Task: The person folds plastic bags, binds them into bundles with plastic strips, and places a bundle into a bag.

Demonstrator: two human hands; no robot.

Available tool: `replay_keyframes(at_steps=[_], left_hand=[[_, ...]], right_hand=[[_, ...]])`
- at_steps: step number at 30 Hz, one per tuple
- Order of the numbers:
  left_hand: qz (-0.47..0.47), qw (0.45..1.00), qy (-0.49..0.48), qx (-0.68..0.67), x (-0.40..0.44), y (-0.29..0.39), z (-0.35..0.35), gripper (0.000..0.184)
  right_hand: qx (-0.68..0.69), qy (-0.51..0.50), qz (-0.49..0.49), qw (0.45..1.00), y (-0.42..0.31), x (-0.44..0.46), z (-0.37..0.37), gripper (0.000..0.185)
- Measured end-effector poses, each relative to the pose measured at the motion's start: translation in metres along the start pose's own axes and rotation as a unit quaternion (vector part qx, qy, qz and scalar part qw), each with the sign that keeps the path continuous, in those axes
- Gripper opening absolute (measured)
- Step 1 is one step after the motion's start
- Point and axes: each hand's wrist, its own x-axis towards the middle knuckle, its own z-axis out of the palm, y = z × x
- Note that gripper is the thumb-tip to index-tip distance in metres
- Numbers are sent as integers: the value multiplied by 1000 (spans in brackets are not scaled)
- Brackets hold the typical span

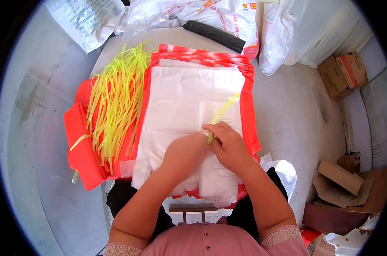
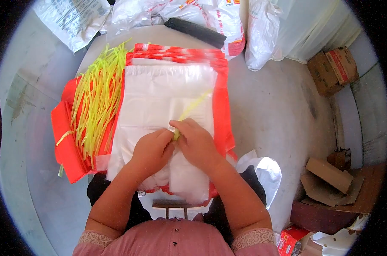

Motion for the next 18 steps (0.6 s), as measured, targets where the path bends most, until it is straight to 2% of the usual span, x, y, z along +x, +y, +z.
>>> replay_keyframes(at_steps=[4, 7, 18], left_hand=[[7, 996, 45, -81, -5, -1, -1, 13], [-37, 982, 69, -171, -6, -6, 6, 15], [-98, 956, 67, -268, -5, -15, 16, 11]], right_hand=[[-18, -16, -22, 999, 5, -2, 3, 46], [-16, -8, -31, 999, 7, -2, 4, 45], [8, -5, -24, 1000, 6, -1, 1, 33]])
